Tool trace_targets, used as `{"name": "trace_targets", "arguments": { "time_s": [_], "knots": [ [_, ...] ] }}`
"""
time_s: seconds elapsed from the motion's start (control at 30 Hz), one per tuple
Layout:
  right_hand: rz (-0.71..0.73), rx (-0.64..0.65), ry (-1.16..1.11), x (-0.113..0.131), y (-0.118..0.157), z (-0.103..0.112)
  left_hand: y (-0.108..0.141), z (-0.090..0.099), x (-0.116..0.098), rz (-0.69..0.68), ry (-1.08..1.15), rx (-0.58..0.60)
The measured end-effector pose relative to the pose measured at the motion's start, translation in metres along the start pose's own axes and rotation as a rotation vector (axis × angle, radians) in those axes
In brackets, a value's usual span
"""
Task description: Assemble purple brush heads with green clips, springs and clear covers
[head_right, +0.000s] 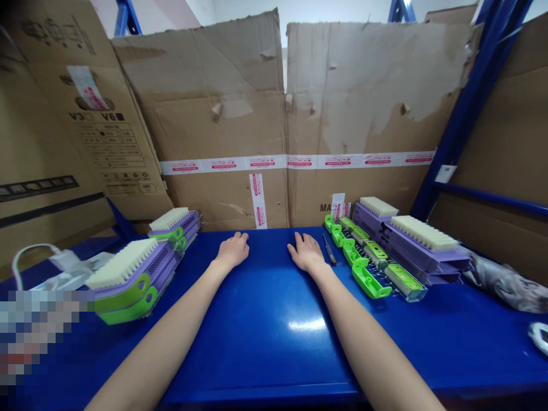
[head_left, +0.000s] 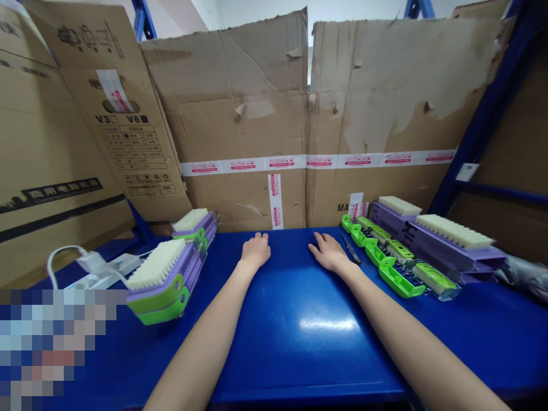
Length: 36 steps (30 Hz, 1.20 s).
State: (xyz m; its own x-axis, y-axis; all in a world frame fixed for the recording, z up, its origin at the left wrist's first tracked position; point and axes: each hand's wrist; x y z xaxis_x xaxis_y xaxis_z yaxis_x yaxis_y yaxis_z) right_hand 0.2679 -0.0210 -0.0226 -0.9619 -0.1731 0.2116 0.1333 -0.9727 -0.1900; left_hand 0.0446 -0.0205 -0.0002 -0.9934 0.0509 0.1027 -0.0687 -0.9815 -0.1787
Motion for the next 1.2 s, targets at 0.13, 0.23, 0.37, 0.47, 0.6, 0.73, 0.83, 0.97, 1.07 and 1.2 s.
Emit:
{"name": "trace_targets", "arguments": {
  "time_s": [0.13, 0.23, 0.37, 0.47, 0.6, 0.73, 0.83, 0.97, 1.07, 1.2],
  "knots": [
    [0.005, 0.010, -0.002, 0.000, 0.001, 0.002, -0.001, 0.001, 0.001, 0.013, 0.010, 0.008],
    [0.009, 0.010, 0.003, 0.000, 0.002, 0.003, -0.004, 0.002, -0.001, 0.036, 0.033, 0.008],
    [0.013, 0.012, 0.003, 0.000, 0.002, 0.004, -0.013, 0.012, -0.002, 0.085, 0.044, -0.002],
    [0.014, 0.017, 0.002, 0.000, 0.002, 0.004, -0.022, 0.029, 0.004, 0.164, 0.031, -0.031],
    [0.018, 0.028, 0.003, -0.001, 0.001, 0.003, -0.033, 0.058, 0.027, 0.297, 0.020, -0.115],
    [0.026, 0.019, -0.004, -0.002, 0.000, 0.002, -0.040, 0.079, 0.066, 0.457, 0.010, -0.185],
    [0.031, 0.015, -0.005, -0.001, 0.001, 0.003, -0.039, 0.085, 0.099, 0.601, 0.008, -0.189],
    [0.029, 0.020, -0.007, -0.001, 0.001, 0.003, -0.034, 0.088, 0.130, 0.715, 0.033, -0.126],
    [0.027, 0.020, -0.007, -0.001, 0.001, 0.003, -0.033, 0.089, 0.139, 0.758, 0.018, -0.116],
    [0.025, 0.022, -0.008, -0.002, 0.001, 0.003, -0.035, 0.090, 0.138, 0.824, 0.047, -0.036]
  ]
}}
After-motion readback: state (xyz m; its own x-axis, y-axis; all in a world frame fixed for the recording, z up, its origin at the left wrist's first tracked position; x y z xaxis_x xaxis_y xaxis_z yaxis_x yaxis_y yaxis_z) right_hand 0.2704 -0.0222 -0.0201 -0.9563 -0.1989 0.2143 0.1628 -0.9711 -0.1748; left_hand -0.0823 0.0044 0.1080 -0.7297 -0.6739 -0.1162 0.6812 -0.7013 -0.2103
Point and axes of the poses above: each hand's wrist, its own y-axis away from the middle knuckle, its own z-axis out of the back of the hand, x = y × z, and after that the axes turned 3 degrees about -y, right-handed
